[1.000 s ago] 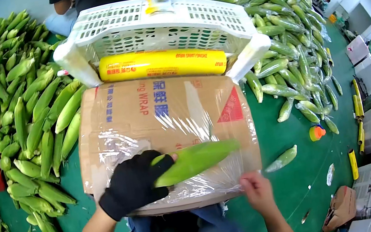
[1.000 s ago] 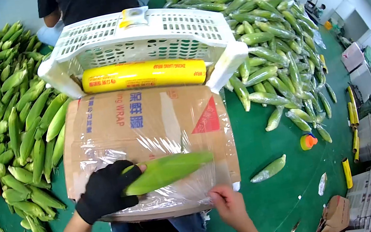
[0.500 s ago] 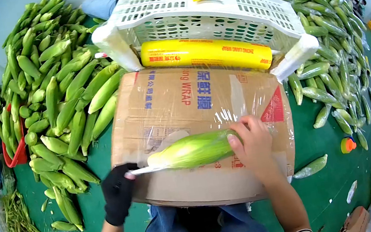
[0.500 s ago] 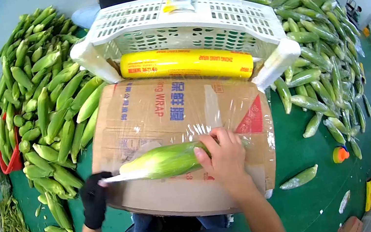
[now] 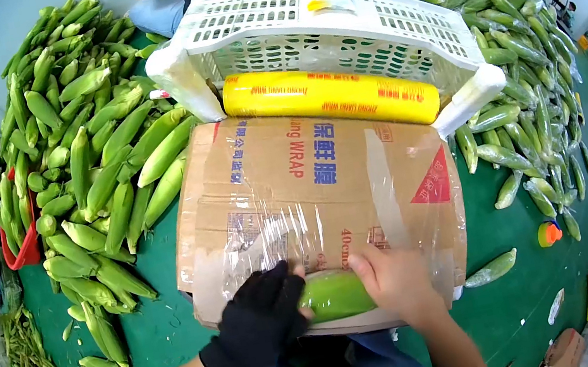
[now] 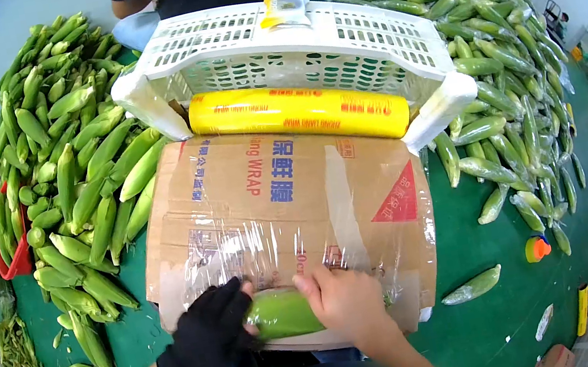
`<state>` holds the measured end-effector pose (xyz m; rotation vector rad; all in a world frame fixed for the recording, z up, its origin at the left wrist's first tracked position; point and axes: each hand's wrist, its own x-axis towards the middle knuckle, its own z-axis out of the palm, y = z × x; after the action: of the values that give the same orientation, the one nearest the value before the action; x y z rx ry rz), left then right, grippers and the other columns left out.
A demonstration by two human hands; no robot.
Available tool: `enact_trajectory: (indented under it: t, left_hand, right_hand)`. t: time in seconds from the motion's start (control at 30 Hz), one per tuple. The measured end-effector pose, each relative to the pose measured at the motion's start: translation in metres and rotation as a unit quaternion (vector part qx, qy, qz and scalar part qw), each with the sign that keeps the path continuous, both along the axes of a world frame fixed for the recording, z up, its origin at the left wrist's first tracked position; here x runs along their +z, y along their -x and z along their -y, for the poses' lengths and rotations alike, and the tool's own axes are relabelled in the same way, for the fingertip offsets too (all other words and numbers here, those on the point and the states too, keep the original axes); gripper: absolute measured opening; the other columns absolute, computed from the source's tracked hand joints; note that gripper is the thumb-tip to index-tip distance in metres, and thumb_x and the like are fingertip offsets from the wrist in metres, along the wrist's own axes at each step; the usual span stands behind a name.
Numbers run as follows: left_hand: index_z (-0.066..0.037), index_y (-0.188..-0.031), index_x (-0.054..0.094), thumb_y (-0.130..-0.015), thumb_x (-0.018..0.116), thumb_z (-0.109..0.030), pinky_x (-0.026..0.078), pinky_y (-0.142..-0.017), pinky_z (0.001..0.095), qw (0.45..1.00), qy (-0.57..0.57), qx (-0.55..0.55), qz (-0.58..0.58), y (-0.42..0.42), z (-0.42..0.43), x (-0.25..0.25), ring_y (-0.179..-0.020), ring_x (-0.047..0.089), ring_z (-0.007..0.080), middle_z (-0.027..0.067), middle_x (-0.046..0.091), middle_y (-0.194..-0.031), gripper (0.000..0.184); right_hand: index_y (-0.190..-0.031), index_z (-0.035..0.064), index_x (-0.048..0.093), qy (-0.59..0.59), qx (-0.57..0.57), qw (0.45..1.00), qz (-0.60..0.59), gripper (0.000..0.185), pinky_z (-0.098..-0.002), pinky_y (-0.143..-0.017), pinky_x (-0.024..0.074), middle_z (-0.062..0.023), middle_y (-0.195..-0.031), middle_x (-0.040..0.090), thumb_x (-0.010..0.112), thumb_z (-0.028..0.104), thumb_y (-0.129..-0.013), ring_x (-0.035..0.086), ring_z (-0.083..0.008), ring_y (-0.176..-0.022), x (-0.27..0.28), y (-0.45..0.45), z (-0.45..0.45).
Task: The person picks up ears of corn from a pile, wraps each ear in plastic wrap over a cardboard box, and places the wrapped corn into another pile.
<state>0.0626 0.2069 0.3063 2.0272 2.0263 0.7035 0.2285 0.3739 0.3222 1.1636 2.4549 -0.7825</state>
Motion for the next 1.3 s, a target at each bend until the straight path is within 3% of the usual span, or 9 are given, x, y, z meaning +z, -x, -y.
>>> enact_trajectory:
  t: [0.13, 0.23, 0.3, 0.5, 0.73, 0.9, 1.0, 1.17, 1.3]
  left_hand:
    - [-0.005, -0.128, 0.053, -0.084, 0.063, -0.037, 0.038, -0.103, 0.048, 0.988, -0.046, 0.045, -0.139, 0.019, -0.043, 0.003, -0.122, 0.047, 0.0409, 0.027, 0.051, -0.129, 0.056]
    - [-0.007, -0.115, 0.061, -0.088, 0.059, -0.037, 0.05, -0.08, 0.0452, 0.988, -0.092, 0.12, -0.027, 0.063, -0.104, -0.02, -0.1, 0.06, 0.0362, 0.0198, 0.061, -0.113, 0.041]
    - [-0.01, -0.102, 0.065, -0.085, 0.061, -0.031, 0.049, -0.061, 0.0451, 0.992, -0.04, 0.119, 0.0, 0.055, -0.117, -0.01, -0.078, 0.063, 0.0303, 0.0116, 0.066, -0.091, 0.027]
    - [0.006, -0.124, 0.051, -0.084, 0.065, -0.036, 0.045, -0.096, 0.05, 0.997, -0.034, -0.015, -0.064, -0.004, -0.024, 0.006, -0.112, 0.056, 0.0413, 0.0237, 0.057, -0.122, 0.059]
    - [0.0, -0.131, 0.048, -0.083, 0.064, -0.026, 0.047, -0.096, 0.0417, 0.998, -0.02, -0.045, -0.036, 0.091, -0.178, -0.036, -0.121, 0.052, 0.0354, 0.0237, 0.049, -0.135, 0.058]
    - [0.0, -0.1, 0.064, -0.076, 0.062, -0.014, 0.052, -0.083, 0.0419, 0.97, 0.189, -0.088, -0.121, 0.095, -0.227, -0.03, -0.096, 0.064, 0.0346, 0.023, 0.065, -0.1, 0.027]
    - [-0.001, -0.1, 0.064, -0.075, 0.061, -0.012, 0.052, -0.083, 0.0404, 0.981, 0.068, -0.082, -0.162, 0.093, -0.217, -0.05, -0.096, 0.063, 0.035, 0.0229, 0.065, -0.099, 0.028]
    - [0.0, -0.116, 0.059, -0.079, 0.069, -0.019, 0.048, -0.095, 0.0388, 0.975, 0.195, -0.063, -0.082, 0.092, -0.215, -0.015, -0.11, 0.058, 0.0351, 0.0234, 0.058, -0.12, 0.043]
    - [0.0, -0.129, 0.052, -0.087, 0.064, -0.029, 0.042, -0.102, 0.0383, 0.98, -0.084, 0.013, 0.177, 0.086, -0.172, -0.04, -0.122, 0.052, 0.0339, 0.023, 0.052, -0.132, 0.053]
  right_hand:
    - [-0.104, 0.0086, 0.061, -0.19, 0.074, 0.926, -0.318, 0.043, -0.04, -0.076, 0.0478, -0.0132, -0.109, 0.06, 0.07, 0.04, -0.076, 0.06, -0.0277, -0.096, -0.024, -0.012, 0.001]
    - [-0.112, 0.009, 0.058, -0.367, 0.241, 0.85, -0.289, 0.061, -0.0335, -0.083, 0.0433, -0.0081, -0.105, 0.059, 0.071, 0.05, -0.07, 0.057, -0.0219, -0.098, -0.01, 0.013, -0.008]
    - [-0.115, 0.008, 0.057, -0.319, 0.233, 0.892, -0.219, 0.063, -0.0321, -0.082, 0.0441, -0.0078, -0.101, 0.058, 0.07, 0.052, -0.071, 0.057, -0.022, -0.096, -0.02, 0.015, -0.02]
    - [-0.119, 0.0057, 0.056, -0.154, 0.288, 0.931, -0.164, 0.072, -0.0344, -0.075, 0.0465, -0.0077, -0.099, 0.059, 0.071, 0.054, -0.068, 0.058, -0.0228, -0.091, -0.014, -0.011, 0.003]
    - [-0.119, 0.0063, 0.056, -0.36, 0.256, 0.846, -0.299, 0.065, -0.04, -0.081, 0.0454, -0.0073, -0.106, 0.058, 0.078, 0.038, -0.066, 0.056, -0.0247, -0.096, -0.023, 0.032, -0.056]
    - [-0.114, 0.0053, 0.054, -0.25, 0.232, 0.906, -0.252, 0.067, -0.041, -0.076, 0.0487, -0.0109, -0.095, 0.059, 0.081, 0.037, -0.061, 0.061, -0.0279, -0.089, -0.032, 0.043, -0.077]
    - [-0.111, 0.0045, 0.052, -0.163, 0.266, 0.912, -0.265, 0.065, -0.043, -0.068, 0.0507, -0.0144, -0.087, 0.06, 0.08, 0.039, -0.063, 0.063, -0.0318, -0.08, -0.016, 0.03, -0.05]
    - [-0.122, 0.0035, 0.048, 0.111, 0.316, 0.939, -0.083, 0.069, -0.0418, -0.077, 0.0521, -0.0162, -0.1, 0.063, 0.075, 0.044, -0.073, 0.063, -0.0336, -0.092, 0.012, -0.022, 0.009]
    - [-0.137, 0.0039, 0.038, 0.28, 0.098, 0.951, -0.09, 0.08, -0.0377, -0.086, 0.0503, -0.017, -0.112, 0.062, 0.069, 0.051, -0.08, 0.061, -0.0293, -0.105, 0.016, -0.076, 0.021]
